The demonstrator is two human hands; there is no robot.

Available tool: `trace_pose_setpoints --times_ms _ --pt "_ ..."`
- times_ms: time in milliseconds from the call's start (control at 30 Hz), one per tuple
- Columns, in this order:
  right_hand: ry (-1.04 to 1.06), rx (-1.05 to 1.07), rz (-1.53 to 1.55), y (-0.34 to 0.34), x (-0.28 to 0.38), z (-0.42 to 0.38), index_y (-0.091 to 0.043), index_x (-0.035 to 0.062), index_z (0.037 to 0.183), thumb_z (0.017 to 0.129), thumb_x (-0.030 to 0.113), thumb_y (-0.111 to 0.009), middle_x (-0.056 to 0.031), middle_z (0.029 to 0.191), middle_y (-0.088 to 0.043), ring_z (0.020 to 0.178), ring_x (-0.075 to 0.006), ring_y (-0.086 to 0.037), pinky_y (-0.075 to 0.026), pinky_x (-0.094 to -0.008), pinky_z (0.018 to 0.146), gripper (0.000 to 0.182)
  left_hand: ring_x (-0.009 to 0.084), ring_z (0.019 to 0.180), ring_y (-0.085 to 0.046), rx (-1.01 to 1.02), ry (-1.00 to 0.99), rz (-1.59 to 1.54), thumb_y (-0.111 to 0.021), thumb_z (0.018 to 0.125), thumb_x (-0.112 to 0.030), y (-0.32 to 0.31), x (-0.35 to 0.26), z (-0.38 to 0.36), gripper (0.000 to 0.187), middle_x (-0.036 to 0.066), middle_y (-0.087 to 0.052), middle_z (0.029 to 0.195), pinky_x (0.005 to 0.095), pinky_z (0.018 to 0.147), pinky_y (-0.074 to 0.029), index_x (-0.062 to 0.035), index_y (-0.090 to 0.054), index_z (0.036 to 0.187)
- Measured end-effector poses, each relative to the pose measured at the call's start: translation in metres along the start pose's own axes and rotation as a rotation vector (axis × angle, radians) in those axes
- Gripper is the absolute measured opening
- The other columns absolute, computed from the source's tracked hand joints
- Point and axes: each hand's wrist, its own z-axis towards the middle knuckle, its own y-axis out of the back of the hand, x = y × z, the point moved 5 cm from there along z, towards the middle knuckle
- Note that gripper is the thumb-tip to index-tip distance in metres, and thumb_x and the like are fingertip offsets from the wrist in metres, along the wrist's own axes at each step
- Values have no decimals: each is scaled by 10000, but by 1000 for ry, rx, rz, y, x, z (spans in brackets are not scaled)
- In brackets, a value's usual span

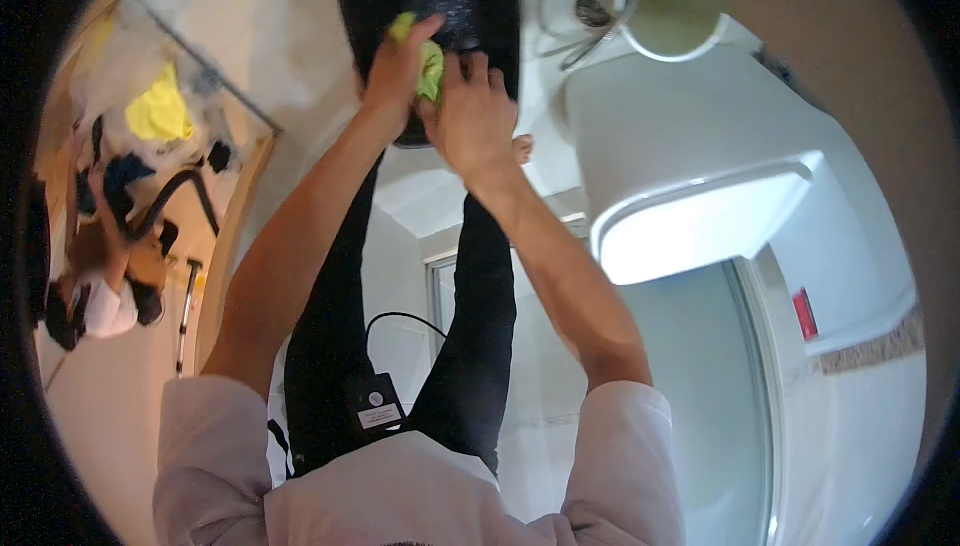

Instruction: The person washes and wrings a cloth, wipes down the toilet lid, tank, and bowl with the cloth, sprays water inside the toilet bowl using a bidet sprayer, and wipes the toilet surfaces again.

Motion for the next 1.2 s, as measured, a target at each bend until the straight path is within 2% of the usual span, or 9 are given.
trace_pose_setpoints --times_ms 267,400,467,600,667,800,867,1033,1200 --pt "-377 -39 680 113 -65 -107 -720 50 1192 1051 268 -592 -86 1172 -703 1126 -253 -666 -543 -419 887 289 363 1085 -514 10 -554 451 -695 983 -270 -34 -26 -126 518 207 -496 1118 424 975 -431 29 -473 1344" --pt "-552 -80 1470 75 -100 -141 -651 -28 1283 1073 432 -555 -117 1182 -694 1119 -205 -624 -453 -380 1023 515 443 1390 -374 465 -594 430 -705 899 -186 -102 -6 -194 845 299 -393 1474 495 1216 -249 21 -251 1581" --pt "-548 38 898 107 -155 -151 -659 -11 1279 1055 442 -592 -114 1178 -690 1079 -182 -619 -476 -348 978 510 415 1533 -231 533 -494 155 -690 862 -114 -123 14 -219 996 295 -179 1656 516 1241 -229 -35 -86 1650" --pt "-385 -238 207 220 -258 -121 -742 -16 1066 1042 366 -632 -122 864 -743 795 -214 -704 -544 -373 781 398 462 1526 -211 505 -609 571 -710 860 -150 -126 34 -239 799 241 -201 1666 579 1241 -211 -144 -386 1591" --pt "280 -181 -741 268 -290 -75 -763 42 1039 1003 328 -648 -183 942 -748 894 -337 -733 -527 -467 1019 311 436 1481 -312 426 -634 615 -666 925 -137 -118 65 -229 462 172 -413 1574 560 1215 -286 -147 -624 1385" --pt "494 46 -826 207 -411 -59 -729 21 1140 1013 300 -610 -230 1141 -717 1071 -432 -661 -505 -486 1034 328 352 1374 -451 302 -503 702 -644 948 -70 -107 114 -215 376 144 -547 1441 448 1176 -356 -101 -658 1323" --pt "62 359 -238 162 -330 -69 -673 53 1276 940 256 -685 -192 1237 -696 1194 -392 -623 -473 -474 1061 392 342 1337 -484 222 -476 718 -619 969 -65 -100 129 -201 348 136 -588 1395 425 1157 -374 -92 -657 1314" --pt "530 359 -331 59 -187 -118 -738 134 1172 904 300 -679 -110 1359 -648 1272 -336 -585 -459 -451 1103 321 324 1241 -566 155 -346 595 -530 1040 -115 -75 150 -193 295 128 -658 1282 399 1087 -417 -81 -631 1315" --pt "33 351 -470 156 -359 -52 -741 134 1172 979 422 -627 -145 1232 -714 1082 -305 -696 -566 -459 938 365 300 1098 -620 56 -201 442 -537 1051 -144 -14 158 -183 263 123 -682 1179 380 985 -470 -87 -648 1283"
